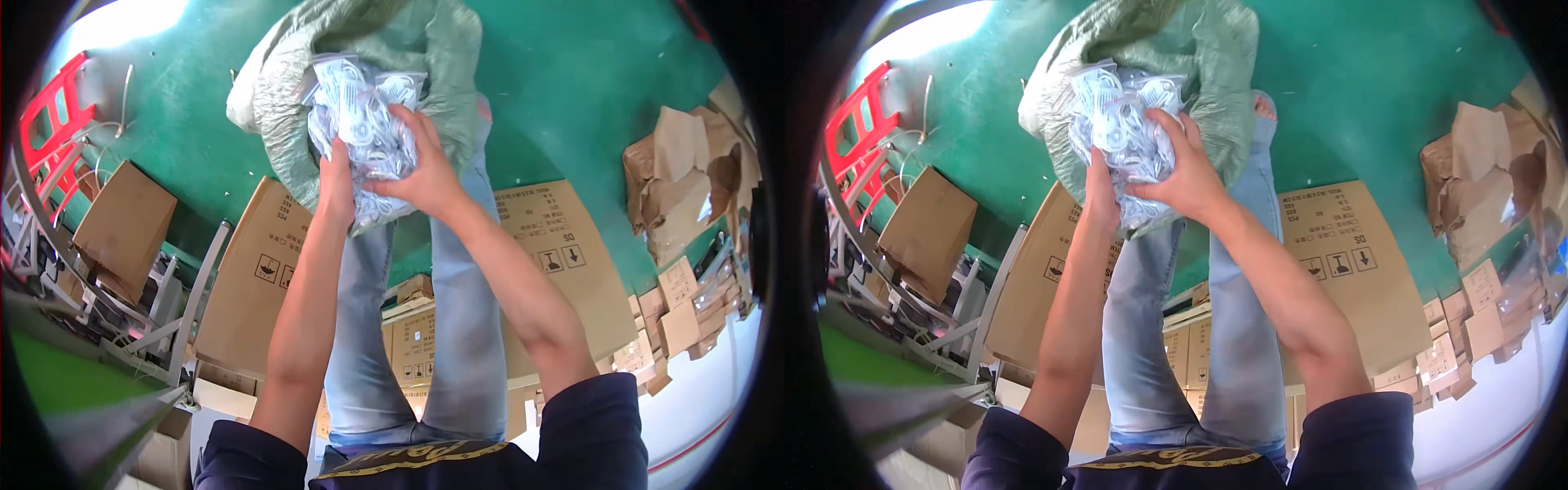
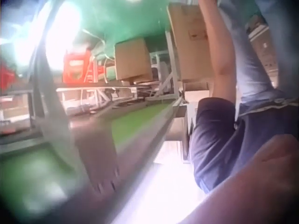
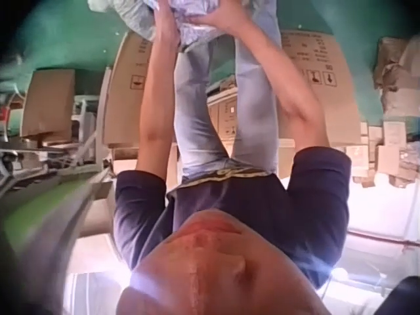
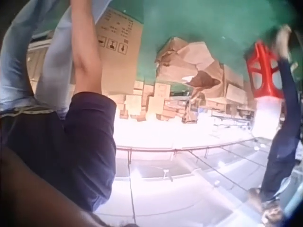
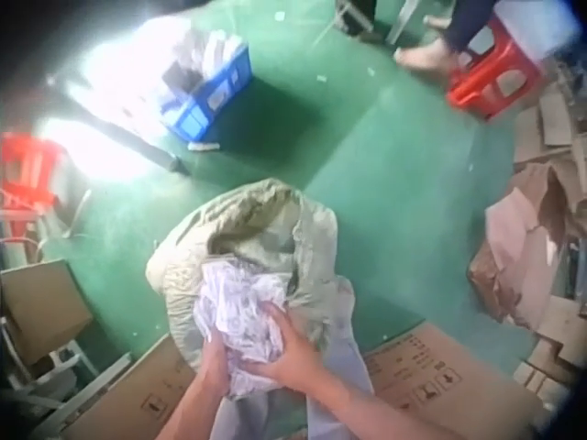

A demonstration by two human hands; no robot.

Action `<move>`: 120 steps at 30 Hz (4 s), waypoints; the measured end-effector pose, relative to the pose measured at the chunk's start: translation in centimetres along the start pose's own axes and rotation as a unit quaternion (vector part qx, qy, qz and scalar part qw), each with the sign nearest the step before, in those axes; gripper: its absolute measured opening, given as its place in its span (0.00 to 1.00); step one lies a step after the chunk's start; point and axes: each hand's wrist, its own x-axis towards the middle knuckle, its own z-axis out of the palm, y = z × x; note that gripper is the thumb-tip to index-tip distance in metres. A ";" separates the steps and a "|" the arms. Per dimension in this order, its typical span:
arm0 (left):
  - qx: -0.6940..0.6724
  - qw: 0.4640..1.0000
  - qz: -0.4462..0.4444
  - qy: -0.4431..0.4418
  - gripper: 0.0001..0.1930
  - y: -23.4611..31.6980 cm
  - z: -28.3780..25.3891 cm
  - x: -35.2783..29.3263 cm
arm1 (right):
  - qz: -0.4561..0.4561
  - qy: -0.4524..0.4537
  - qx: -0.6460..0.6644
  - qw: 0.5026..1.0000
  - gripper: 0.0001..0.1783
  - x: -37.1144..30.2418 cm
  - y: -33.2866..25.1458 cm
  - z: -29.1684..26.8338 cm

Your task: Packing small components from a bulk bag into individual boxes and then into shipping cartons on an assembly line.

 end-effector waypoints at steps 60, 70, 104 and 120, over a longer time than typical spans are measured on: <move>0.321 0.926 0.200 -0.004 0.11 5.5 -4.4 -21.4 | 0.032 0.070 -0.229 0.970 0.11 -2.4 -11.6 -4.2; 0.209 0.957 -0.200 -0.013 0.21 -4.5 0.7 17.1 | 0.017 0.156 -0.438 0.885 0.27 12.5 15.4 -0.6; 0.562 0.758 0.320 0.081 0.24 0.1 -20.4 28.5 | -0.079 -0.077 -0.426 0.898 0.31 21.2 18.3 7.1; 0.489 0.867 0.098 0.013 0.30 -6.5 -23.9 27.7 | 0.042 -0.131 -0.267 0.954 0.49 19.3 14.4 13.5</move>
